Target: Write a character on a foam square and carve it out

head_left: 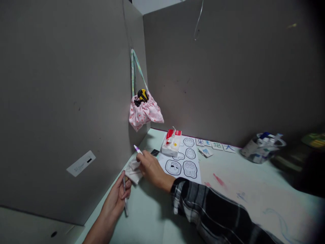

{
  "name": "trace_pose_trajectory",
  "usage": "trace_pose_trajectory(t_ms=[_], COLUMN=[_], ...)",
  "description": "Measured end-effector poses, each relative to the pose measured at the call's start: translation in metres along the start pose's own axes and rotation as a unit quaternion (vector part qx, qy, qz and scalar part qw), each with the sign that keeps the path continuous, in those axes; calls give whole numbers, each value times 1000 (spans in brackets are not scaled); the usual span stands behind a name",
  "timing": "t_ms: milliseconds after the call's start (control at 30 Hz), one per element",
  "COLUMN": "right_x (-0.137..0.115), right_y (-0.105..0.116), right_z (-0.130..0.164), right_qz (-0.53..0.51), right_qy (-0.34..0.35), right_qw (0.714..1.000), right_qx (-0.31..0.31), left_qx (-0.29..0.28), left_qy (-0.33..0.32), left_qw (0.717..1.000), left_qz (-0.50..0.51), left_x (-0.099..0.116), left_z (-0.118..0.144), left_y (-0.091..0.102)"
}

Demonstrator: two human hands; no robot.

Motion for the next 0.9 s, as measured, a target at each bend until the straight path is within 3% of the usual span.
trace_pose_trajectory(t_ms=[233,367,433,533,700,900], right_x=[-40,-50,-46,-33,-4,63], right_y=[16,33,46,70,107,117], right_z=[22,53,70,95,141,160], right_qz=[-52,-64,-69,-74,-71,-55], right_qy=[84,112,106,83,37,-41], right_qw=[995,990,990,989,988,987], right_qx=[35,49,65,96,134,143], left_qx=[47,-10,-54,-145,-223,-252], left_qy=[20,74,90,85,106,115], left_qw=[995,993,991,985,969,957], left_qz=[83,96,79,24,-17,-89], left_x=[-15,-42,-52,-59,-73,-104], left_z=[31,50,54,53,41,-17], left_y=[25,23,9,-26,-86,-137])
Point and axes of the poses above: each hand's wrist, its own z-axis away from the middle knuckle, its own y-axis out of the back of the hand, x = y × z, the point moved 6 cm from there along -z, towards the middle knuckle, and after that the axes turned 13 degrees about -x, right-handed, at the moved point
